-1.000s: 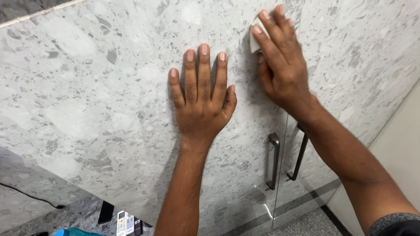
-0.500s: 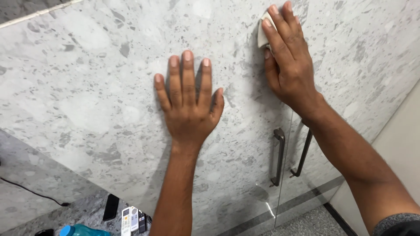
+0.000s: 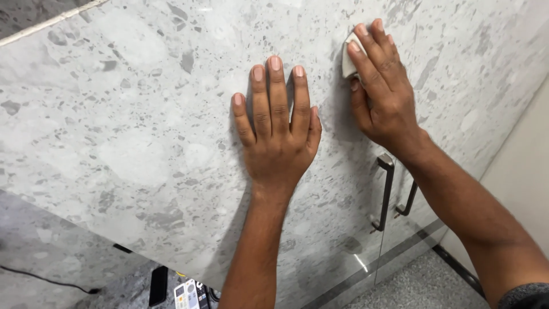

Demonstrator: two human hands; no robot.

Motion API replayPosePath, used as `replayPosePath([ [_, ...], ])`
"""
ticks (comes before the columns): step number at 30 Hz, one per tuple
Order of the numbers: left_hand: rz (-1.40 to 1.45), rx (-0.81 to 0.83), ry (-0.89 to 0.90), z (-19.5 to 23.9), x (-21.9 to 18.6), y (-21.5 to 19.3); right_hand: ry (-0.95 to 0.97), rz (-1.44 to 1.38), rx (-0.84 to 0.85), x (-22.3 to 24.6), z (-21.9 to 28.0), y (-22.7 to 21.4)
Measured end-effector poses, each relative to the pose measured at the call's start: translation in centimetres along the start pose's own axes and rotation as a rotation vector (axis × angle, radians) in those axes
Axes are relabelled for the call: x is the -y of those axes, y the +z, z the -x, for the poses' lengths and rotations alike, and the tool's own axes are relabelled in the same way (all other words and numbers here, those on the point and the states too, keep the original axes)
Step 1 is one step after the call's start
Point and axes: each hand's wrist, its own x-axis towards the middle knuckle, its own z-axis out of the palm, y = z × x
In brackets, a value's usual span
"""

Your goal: The person wipes the surface of a marble-patterned cabinet door with a white cloth, using the left hand to stabilize the surface. The person then cleans the metal handles of the cabinet doors with the same cloth.

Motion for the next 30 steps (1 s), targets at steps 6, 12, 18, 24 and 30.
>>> replayPosePath([
  [6, 0.019, 0.001, -0.002, 0.2, 0.1, 0.3, 0.007, 0.029, -0.052, -0.5, -1.1, 0.0],
  [12, 0.026, 0.006, -0.007, -0.1, -0.1, -0.1, 0.018, 0.000, 0.025, 0.2, -2.0, 0.8],
  [18, 0.055, 0.041, -0.011, -0.3, 0.0, -0.9, -0.083, -0.115, 0.119, 1.8, -1.4, -0.2],
  [24, 0.045, 0.112, 0.057, -0.2, 3.8, -1.8, -0.110, -0.054, 0.086, -1.6, -0.2, -0.2],
  [30, -0.094, 0.021, 0.012, 0.6, 4.5, -2.3, -0.228, 0.035, -0.209, -3.3, -2.3, -1.4],
])
